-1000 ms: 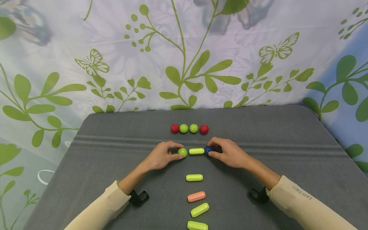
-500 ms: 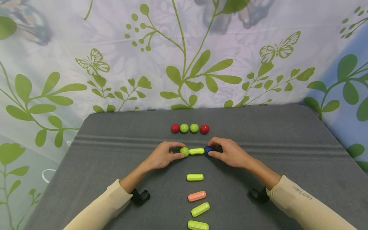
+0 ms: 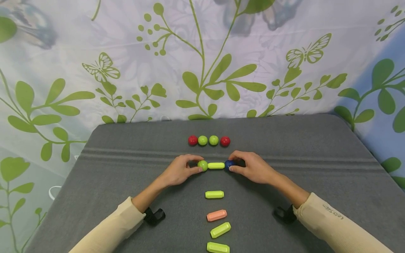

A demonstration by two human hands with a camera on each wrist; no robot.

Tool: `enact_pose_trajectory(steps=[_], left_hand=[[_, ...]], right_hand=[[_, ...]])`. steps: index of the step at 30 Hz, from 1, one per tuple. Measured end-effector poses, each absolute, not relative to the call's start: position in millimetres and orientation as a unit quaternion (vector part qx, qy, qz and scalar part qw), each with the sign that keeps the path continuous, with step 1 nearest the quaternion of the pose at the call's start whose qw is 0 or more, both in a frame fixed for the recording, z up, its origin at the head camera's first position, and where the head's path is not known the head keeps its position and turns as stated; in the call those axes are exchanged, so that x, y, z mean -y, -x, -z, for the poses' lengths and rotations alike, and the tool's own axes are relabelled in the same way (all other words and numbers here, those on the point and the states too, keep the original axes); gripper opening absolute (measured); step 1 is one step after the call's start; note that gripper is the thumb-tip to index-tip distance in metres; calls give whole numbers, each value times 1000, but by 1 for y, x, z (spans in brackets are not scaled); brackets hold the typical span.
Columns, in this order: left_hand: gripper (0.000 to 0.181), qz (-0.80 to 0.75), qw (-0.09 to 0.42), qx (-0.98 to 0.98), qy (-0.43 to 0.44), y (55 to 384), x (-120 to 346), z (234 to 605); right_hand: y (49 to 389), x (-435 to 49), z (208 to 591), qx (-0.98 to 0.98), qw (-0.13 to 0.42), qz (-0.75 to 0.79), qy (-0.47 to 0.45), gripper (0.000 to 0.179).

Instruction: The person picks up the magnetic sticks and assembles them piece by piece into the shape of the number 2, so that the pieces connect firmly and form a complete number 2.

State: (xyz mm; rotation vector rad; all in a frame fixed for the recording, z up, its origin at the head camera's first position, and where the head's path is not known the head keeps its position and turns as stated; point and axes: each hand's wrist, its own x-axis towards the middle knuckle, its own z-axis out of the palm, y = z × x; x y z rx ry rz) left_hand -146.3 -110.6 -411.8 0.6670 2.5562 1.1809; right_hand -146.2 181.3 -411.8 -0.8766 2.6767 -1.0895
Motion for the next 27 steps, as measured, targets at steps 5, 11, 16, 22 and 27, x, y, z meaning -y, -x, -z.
enact_pose_trajectory(steps=[5, 11, 16, 22, 27], left_hand=[[37, -404, 125, -877, -230, 146, 111, 412], [40, -402, 120, -877, -236, 147, 110, 412], [37, -401, 113, -881, -224, 147, 108, 411], [35, -404, 108, -881, -222, 147, 108, 411], [35, -398, 103, -883, -227, 147, 109, 412]], right_hand=[[146, -182, 412, -884, 61, 361, 291, 21], [146, -182, 410, -884, 63, 364, 287, 21], [145, -181, 411, -884, 62, 363, 287, 21], [145, -182, 413, -884, 62, 365, 285, 20], [145, -181, 411, -886, 62, 363, 281, 21]])
